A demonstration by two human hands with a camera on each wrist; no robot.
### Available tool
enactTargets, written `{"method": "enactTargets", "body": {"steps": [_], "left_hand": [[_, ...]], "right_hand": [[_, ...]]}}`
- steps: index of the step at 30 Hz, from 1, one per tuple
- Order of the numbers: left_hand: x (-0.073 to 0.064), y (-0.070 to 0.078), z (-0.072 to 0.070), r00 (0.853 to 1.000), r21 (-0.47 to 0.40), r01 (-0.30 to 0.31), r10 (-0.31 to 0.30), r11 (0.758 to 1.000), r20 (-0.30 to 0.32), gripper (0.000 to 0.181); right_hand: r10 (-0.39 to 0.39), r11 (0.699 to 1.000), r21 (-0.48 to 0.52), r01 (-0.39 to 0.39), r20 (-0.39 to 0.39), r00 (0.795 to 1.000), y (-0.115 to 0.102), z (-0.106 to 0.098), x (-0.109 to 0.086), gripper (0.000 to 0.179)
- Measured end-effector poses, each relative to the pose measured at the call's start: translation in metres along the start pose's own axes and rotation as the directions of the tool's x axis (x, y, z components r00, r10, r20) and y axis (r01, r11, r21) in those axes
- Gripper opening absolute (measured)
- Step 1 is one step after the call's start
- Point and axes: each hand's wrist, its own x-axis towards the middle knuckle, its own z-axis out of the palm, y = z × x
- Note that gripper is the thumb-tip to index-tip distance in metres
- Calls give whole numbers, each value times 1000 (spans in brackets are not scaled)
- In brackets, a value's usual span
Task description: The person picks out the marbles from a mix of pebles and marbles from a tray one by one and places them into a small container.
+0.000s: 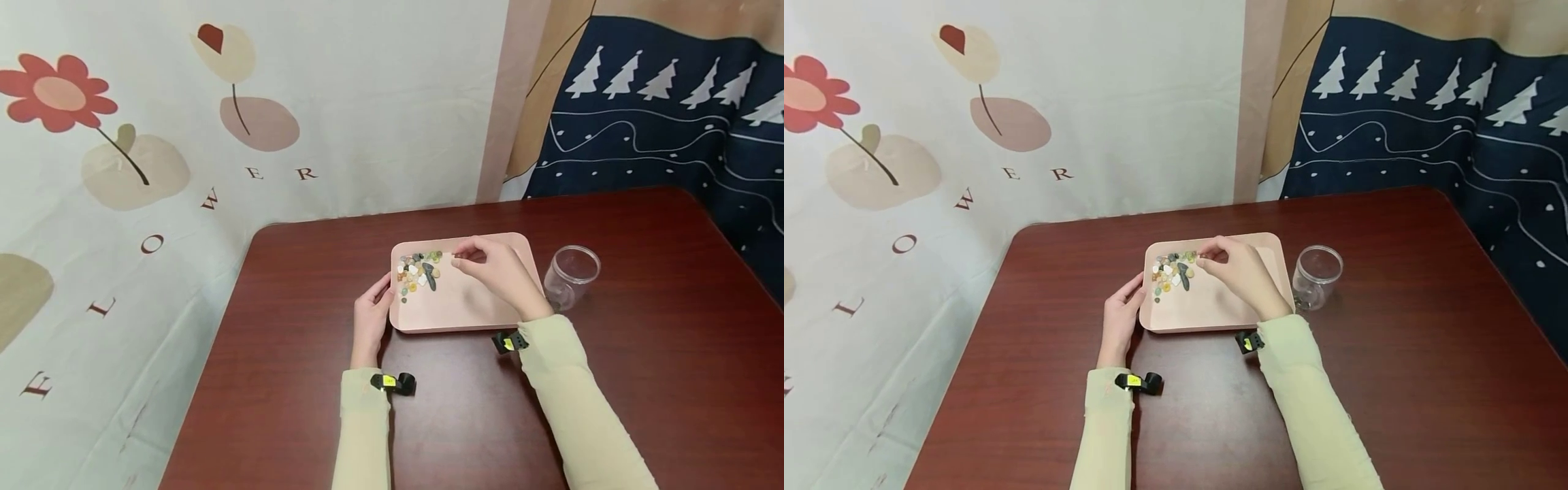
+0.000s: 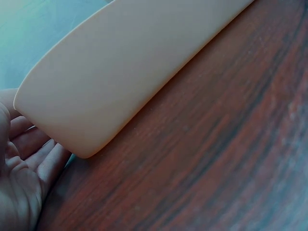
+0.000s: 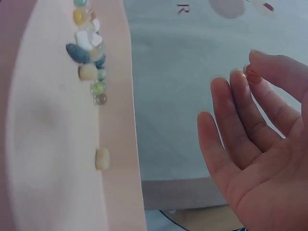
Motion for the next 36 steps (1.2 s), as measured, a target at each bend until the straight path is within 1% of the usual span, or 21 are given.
{"method": "enactTargets", "body": {"steps": [3,8,13,18,25,27,31,34,36], "left_hand": [[0,0,-1,1000,10,4,-3,1000,-9,32],[0,1,0,1000,9,19,-19,1000,3,32],[0,2,-1,1000,10,22,-22,1000,0,32],[-1,1,-3,999,15,45,-44,999,-5,32],[-2,1,-3,998,-13,62,-62,998,17,34],[-3,3,-2,998,-16,68,-68,998,18,34],[-8,15,0,998,1,66,-66,998,16,34],[-12,24,1,998,14,59,-59,998,19,34],[-12,27,1,998,24,57,-57,998,18,35]], "right_hand": [[-8,1000,18,8,-25,1000,-1,1,-6,20],[-28,999,44,31,-69,997,1,1,-15,19],[15,997,80,-8,-95,995,5,0,-24,22],[52,996,73,-44,-119,991,10,-3,-29,24],[73,994,89,-63,-113,991,18,-11,-34,27],[78,994,91,-68,-115,990,19,-13,-35,28],[108,991,98,-96,-129,986,18,-18,-39,26],[126,988,104,-112,-142,982,4,-21,-43,24],[130,987,110,-115,-145,981,-6,-23,-46,23]]}}
